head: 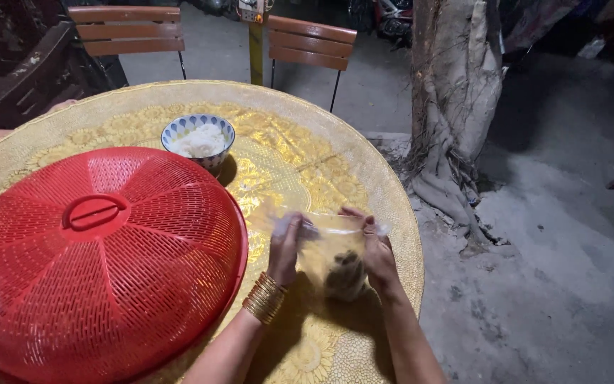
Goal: A person is using both hands to knead a dark food paste inside a clear plastic bag on a table.
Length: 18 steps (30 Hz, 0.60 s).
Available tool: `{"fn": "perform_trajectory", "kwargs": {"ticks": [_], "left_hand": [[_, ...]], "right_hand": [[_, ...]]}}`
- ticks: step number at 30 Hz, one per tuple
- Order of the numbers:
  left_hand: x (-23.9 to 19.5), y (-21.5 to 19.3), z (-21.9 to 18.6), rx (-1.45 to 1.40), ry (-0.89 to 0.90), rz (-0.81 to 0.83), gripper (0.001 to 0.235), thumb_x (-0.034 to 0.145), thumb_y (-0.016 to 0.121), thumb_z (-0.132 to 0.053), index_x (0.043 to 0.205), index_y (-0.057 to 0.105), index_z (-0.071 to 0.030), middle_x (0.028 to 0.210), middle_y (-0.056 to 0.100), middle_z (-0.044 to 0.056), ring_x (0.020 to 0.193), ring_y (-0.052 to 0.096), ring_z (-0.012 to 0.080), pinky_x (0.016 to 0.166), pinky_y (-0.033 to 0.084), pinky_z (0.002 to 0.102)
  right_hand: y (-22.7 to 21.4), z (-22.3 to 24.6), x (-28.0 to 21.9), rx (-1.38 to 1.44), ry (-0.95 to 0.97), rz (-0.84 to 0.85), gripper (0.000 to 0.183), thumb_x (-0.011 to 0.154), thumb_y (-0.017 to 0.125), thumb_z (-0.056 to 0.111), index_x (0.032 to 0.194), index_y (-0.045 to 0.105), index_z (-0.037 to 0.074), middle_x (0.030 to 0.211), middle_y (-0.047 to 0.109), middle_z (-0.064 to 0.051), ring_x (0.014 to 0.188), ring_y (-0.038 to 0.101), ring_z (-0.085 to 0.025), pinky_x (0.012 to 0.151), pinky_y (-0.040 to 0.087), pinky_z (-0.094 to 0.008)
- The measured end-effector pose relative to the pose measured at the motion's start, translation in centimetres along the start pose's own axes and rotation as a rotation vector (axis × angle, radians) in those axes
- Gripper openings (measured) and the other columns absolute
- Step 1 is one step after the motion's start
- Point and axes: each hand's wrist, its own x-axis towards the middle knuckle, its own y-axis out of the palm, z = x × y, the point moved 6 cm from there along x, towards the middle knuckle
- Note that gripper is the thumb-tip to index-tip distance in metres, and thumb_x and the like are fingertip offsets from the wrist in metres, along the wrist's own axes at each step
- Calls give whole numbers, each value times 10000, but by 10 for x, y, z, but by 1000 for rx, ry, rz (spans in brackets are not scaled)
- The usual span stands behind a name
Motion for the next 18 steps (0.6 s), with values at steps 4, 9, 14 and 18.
{"fn": "perform_trajectory", "kwargs": {"ticks": [4, 9, 14, 18], "left_hand": [[-8, 10, -12, -109, -70, 57, 273, 1051, 509, -277, 1019, 660, -52, 899, 713, 118, 817, 694, 218, 818, 580, 385], [11, -6, 43, -252, -286, -132, 347, 1030, 536, -382, 933, 688, -86, 787, 696, 67, 713, 669, 187, 701, 577, 328], [-1, 0, 35, -71, -296, -165, 351, 1031, 513, -400, 905, 721, -147, 850, 749, 18, 773, 697, 148, 753, 569, 290], [-12, 0, 31, 21, -217, -154, 328, 1013, 532, -401, 918, 713, -145, 834, 736, 23, 729, 680, 135, 640, 557, 261]], "right_hand": [[5, 8, -20, -56, 165, 31, 887, 832, 368, 700, 1538, 445, 169, 1459, 588, -197, 1237, 624, -336, 978, 575, -468], [-24, -42, -37, -75, 51, -142, 858, 672, 610, 729, 1260, 636, 105, 1223, 737, -144, 1129, 735, -342, 863, 670, -457], [0, -60, -37, -559, -517, 123, 351, 996, 591, 348, 743, 540, 109, 790, 560, -76, 861, 535, -251, 802, 443, -380], [12, -52, -35, -745, -661, 144, 425, 1037, 538, 369, 697, 493, 119, 639, 516, -56, 673, 420, -218, 733, 405, -358]]}}
